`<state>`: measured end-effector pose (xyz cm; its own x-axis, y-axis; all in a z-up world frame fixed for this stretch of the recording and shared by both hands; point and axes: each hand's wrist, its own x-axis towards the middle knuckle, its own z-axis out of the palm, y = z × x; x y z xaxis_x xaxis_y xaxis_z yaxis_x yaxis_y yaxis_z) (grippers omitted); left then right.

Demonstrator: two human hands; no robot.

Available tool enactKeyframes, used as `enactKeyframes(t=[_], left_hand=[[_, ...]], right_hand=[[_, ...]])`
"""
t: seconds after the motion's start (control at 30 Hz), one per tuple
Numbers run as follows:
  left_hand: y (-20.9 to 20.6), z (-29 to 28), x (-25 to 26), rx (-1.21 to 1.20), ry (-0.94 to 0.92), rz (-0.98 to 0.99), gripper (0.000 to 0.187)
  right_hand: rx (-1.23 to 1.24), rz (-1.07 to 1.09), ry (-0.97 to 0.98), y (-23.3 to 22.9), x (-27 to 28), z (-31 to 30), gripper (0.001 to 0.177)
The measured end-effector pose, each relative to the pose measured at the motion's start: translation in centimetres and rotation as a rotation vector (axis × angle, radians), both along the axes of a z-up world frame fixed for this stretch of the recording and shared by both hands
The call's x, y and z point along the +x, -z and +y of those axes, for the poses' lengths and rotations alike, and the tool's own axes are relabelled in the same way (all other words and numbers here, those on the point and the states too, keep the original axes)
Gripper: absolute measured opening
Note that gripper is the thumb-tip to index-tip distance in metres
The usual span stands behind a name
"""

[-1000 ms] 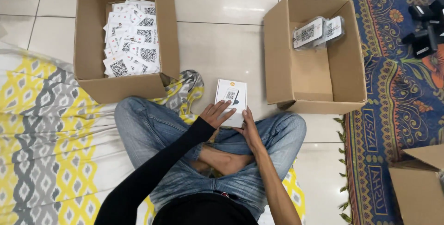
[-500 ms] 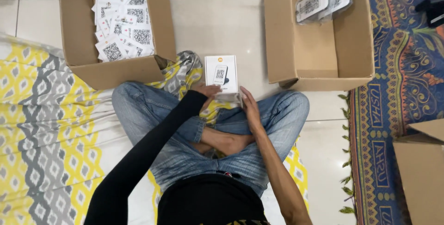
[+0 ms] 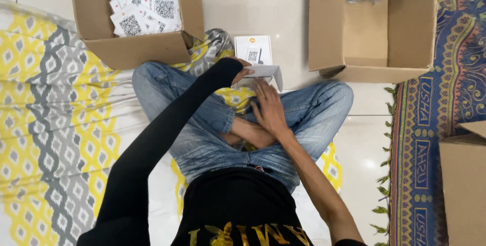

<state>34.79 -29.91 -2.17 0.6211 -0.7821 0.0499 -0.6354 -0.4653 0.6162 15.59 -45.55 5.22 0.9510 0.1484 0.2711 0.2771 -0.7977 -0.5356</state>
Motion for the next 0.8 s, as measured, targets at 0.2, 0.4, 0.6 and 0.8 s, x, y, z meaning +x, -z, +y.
enactKeyframes(t=[0.2, 0.4, 0.6, 0.8], left_hand=[[-2.7, -0.5, 1.5, 0.037, 0.044, 0.034, 0.05], [-7.7, -0.8, 7.5, 0.003, 0.042, -0.089, 0.053], [-7.6, -3.4, 8.3, -0.143, -0.283, -0.487, 0.019], [-1.6, -0.3, -0.8, -0.095, 0.045, -0.344, 0.041]], right_hand=[[-0.234, 0.061, 0.049, 2.9, 3.0, -0.7, 0.06], [-0.377, 0.084, -0.003, 4.2, 5.5, -0.8, 0.063], [-0.39, 0.094, -0.039, 3.4, 5.7, -0.9, 0.063], [-0.369, 0.115, -0.04, 3.6, 5.2, -1.3, 0.06]])
